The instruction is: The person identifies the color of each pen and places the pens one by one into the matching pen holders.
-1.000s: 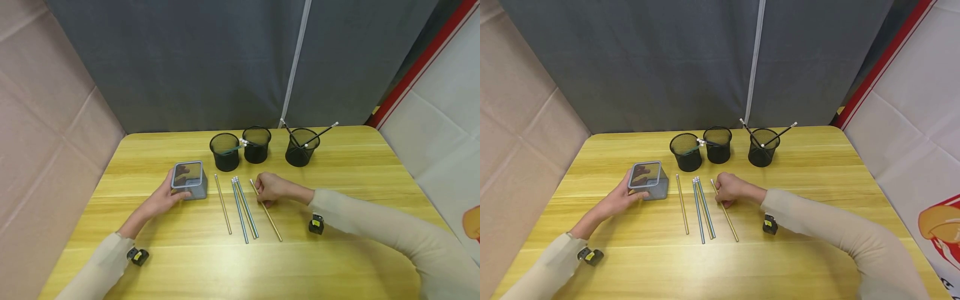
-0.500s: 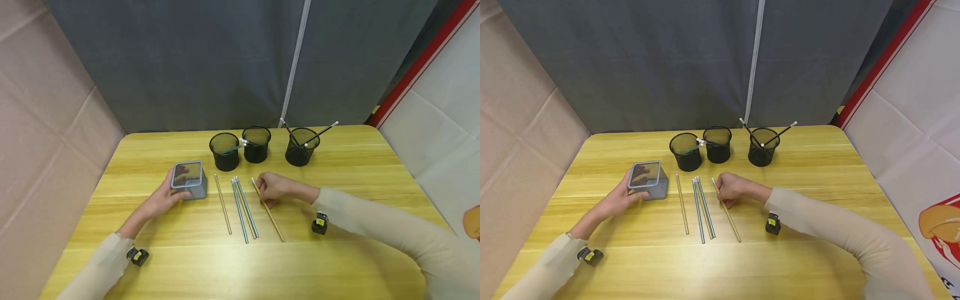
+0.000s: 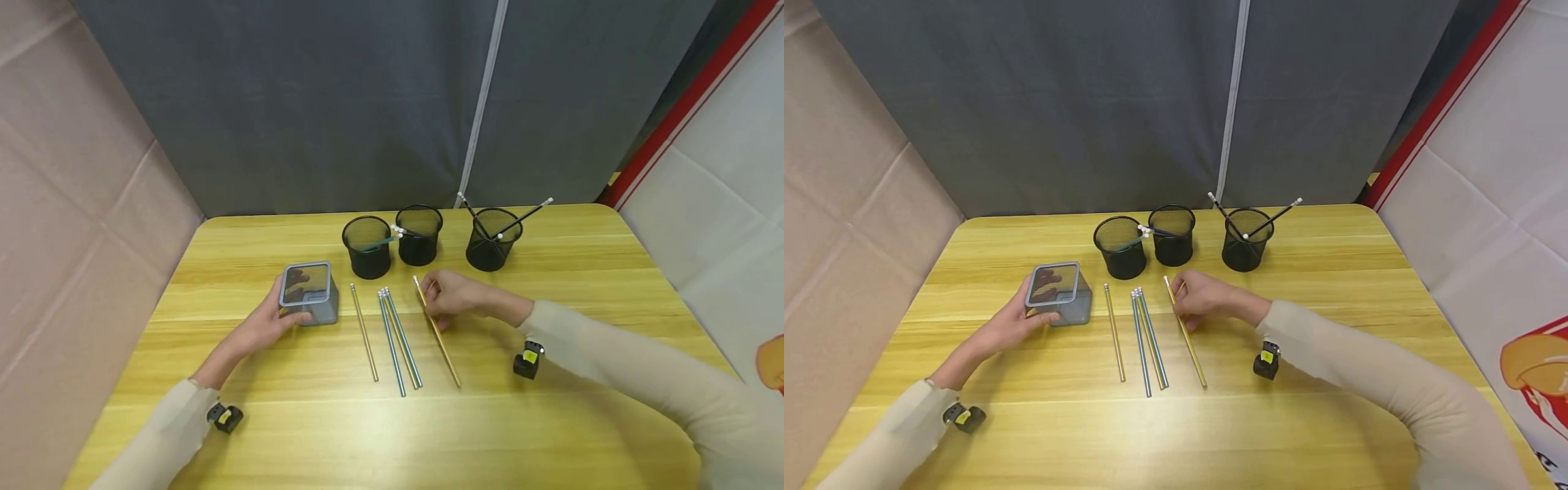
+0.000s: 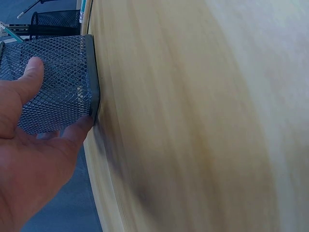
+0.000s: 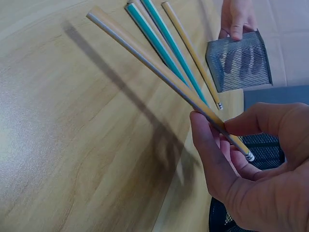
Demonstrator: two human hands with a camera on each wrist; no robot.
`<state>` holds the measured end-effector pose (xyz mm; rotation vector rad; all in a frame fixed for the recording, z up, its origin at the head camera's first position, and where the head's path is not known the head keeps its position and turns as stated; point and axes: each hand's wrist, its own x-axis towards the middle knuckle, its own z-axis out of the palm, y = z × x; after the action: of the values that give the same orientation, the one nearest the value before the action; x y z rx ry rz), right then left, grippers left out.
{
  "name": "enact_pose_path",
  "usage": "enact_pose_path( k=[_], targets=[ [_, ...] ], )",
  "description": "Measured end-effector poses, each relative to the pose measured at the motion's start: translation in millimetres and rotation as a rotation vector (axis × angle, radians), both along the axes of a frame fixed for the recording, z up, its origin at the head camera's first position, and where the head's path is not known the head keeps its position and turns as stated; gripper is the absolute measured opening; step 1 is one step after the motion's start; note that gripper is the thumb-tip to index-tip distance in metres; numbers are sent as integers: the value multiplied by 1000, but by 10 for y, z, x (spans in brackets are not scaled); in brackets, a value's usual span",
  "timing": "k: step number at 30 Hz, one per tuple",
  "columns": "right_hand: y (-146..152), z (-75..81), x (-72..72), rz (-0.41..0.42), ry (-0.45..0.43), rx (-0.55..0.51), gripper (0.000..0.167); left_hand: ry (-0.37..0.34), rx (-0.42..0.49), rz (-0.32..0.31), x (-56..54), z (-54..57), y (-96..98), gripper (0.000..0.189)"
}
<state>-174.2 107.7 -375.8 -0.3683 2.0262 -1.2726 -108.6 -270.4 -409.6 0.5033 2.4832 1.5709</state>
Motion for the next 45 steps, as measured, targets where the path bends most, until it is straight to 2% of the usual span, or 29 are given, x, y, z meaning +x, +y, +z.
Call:
enact_pose_path(
  k=[6, 11, 16, 24, 31, 38, 45],
  targets=[
    [18, 60, 13, -16, -27, -42, 32, 8, -1, -4, -5, -6, -4, 82],
    [24, 61, 22, -32, -52, -144, 30, 11, -7, -4, -7, -5, -2, 82],
    [8, 59, 32, -40, -39, -268, 24, -5, -3, -2, -1, 7, 6, 82],
    [-60, 155, 68, -41, 3, -376, 21, -13, 5, 2, 4, 14, 4, 82],
    [-110, 211, 82, -22, 90, -472, 18, -16, 3, 6, 10, 22, 9, 82],
    [-168, 207, 95, -77, 222, -629, 22, -20, 14, 4, 5, 12, 9, 82],
    [-252, 260, 87, -131, 312, -685, 21, -5, 13, 2, 10, 11, 7, 82]
  ],
)
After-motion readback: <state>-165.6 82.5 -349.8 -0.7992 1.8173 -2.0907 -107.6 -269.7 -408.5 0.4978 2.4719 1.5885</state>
